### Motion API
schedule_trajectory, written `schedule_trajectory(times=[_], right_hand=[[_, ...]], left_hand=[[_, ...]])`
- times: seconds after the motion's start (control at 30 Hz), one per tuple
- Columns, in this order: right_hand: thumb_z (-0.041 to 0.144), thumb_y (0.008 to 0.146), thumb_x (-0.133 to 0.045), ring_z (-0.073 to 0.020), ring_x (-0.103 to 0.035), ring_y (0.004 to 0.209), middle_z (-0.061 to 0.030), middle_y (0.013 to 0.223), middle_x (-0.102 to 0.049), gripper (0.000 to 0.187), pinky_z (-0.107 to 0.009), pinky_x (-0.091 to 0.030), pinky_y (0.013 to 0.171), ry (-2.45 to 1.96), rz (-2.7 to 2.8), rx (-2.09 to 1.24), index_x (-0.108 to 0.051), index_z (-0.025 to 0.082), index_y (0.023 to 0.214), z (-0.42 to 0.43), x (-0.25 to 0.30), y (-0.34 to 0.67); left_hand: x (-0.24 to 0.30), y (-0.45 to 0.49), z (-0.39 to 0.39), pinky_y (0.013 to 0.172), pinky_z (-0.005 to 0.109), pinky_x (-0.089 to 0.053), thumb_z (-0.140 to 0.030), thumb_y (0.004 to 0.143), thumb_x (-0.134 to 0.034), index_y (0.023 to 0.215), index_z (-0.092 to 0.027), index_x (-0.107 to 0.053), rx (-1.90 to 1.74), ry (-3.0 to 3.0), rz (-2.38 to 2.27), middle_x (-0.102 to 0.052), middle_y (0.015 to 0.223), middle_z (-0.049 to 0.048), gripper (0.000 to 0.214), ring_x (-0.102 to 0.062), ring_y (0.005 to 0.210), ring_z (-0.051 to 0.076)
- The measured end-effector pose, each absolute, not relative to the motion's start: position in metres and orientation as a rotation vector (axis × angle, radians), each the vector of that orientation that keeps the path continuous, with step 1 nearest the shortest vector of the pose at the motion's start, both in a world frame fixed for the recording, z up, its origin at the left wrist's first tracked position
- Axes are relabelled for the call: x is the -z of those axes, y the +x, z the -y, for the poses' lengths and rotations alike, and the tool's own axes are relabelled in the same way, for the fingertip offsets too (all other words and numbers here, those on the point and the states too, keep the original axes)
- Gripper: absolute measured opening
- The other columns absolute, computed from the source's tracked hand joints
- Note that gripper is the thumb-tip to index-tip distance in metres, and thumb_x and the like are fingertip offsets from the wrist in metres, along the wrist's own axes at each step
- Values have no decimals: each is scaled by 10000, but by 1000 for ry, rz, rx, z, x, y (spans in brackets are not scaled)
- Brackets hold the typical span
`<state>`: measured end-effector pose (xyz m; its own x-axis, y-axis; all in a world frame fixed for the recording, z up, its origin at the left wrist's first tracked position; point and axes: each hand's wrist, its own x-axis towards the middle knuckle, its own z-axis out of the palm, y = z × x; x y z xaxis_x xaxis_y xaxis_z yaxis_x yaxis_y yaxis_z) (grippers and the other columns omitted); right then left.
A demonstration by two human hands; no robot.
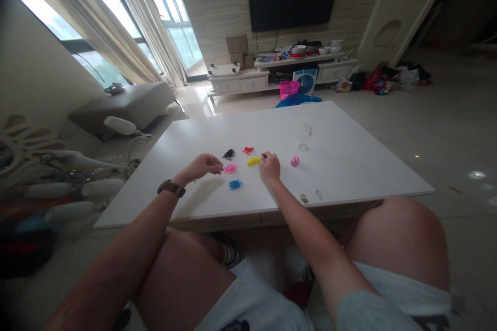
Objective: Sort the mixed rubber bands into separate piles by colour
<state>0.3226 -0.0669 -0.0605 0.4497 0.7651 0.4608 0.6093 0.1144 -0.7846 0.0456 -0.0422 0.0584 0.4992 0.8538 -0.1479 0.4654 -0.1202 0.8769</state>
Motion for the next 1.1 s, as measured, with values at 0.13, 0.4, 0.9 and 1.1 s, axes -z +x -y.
schedule_trajectory(times=[0.13, 0.4, 0.9, 1.1], right_hand=[[215, 903, -521, -248, -603, 909, -91, 914, -703, 188, -380, -486, 863, -1449, 1399, -108, -708, 200, 919, 78, 56, 318], [250, 959, -561, -254, -622, 969, -83, 977, -725, 177, -419, -491, 931, -1104, 1754, -164, -723, 230, 1025, 106, 49, 285], [342, 971, -596, -239, -654, 923, -61, 958, -764, 196, -407, -514, 882, -950, 1791, -502, -784, 287, 987, 113, 46, 285], [345, 930, -627, -212, -625, 811, -45, 856, -731, 169, -354, -495, 770, -1061, 1652, -502, -768, 268, 878, 113, 47, 285]], left_hand=[[-58, 52, 43, 680, 285, -574, -317, 701, -854, 852, -122, -735, -459, 1771, -1109, -770, 737, 108, 274, -734, 698, 198], [-50, 71, 39, 688, 299, -564, -337, 659, -874, 926, -101, -721, -358, 1783, -989, -776, 765, 126, 388, -742, 725, 216], [-39, 93, 35, 576, 242, -523, -243, 629, -865, 931, -109, -719, -236, 1856, -880, -752, 693, 93, 361, -719, 637, 198], [-36, 93, 37, 591, 241, -532, -278, 695, -814, 814, -111, -734, -260, 1901, -866, -751, 689, 99, 221, -717, 641, 188]])
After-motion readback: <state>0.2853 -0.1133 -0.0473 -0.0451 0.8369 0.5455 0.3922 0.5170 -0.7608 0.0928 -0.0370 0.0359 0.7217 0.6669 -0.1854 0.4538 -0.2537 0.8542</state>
